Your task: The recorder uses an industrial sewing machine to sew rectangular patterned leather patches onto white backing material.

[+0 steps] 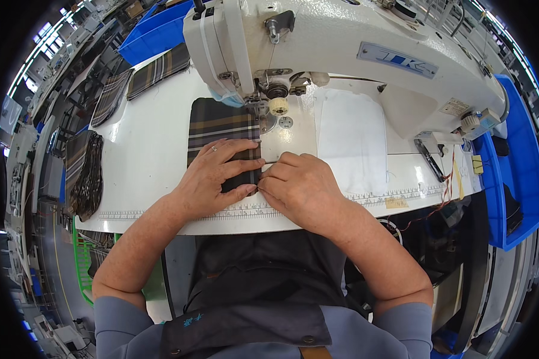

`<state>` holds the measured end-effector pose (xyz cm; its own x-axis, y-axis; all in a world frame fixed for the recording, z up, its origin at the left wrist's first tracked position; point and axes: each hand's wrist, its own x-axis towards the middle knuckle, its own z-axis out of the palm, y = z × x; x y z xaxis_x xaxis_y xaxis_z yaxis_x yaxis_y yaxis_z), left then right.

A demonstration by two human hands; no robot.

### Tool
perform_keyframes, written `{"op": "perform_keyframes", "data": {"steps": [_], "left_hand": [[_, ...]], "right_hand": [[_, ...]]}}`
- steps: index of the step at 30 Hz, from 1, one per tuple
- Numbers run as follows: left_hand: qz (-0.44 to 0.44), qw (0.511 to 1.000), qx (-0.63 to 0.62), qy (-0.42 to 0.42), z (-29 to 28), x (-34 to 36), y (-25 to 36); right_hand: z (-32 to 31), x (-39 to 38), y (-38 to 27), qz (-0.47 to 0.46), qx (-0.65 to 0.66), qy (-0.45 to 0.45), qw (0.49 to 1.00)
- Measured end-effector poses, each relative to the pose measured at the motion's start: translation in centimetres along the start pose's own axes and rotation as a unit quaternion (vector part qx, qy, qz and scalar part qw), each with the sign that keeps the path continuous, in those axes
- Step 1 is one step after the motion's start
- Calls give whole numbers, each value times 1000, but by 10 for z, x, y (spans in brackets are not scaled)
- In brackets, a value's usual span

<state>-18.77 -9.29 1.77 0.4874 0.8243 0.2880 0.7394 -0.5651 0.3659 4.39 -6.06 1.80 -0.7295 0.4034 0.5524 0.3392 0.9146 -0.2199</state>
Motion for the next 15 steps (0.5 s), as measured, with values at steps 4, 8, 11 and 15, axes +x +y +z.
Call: {"op": "perform_keyframes", "data": {"steps": [4,8,11,15], "left_hand": [[6,994,-107,22,0,5,-13],[14,989,-138,59,3,17,-23],[23,991,-126,48,3,27,-38],[32,991,-116,50,1,42,-52]], "right_hand": [[2,10,15,4,5,-8,1000],[4,21,29,8,-13,-15,1000],[6,29,38,18,-16,-19,1000],[10,35,49,36,-40,-33,998]]}}
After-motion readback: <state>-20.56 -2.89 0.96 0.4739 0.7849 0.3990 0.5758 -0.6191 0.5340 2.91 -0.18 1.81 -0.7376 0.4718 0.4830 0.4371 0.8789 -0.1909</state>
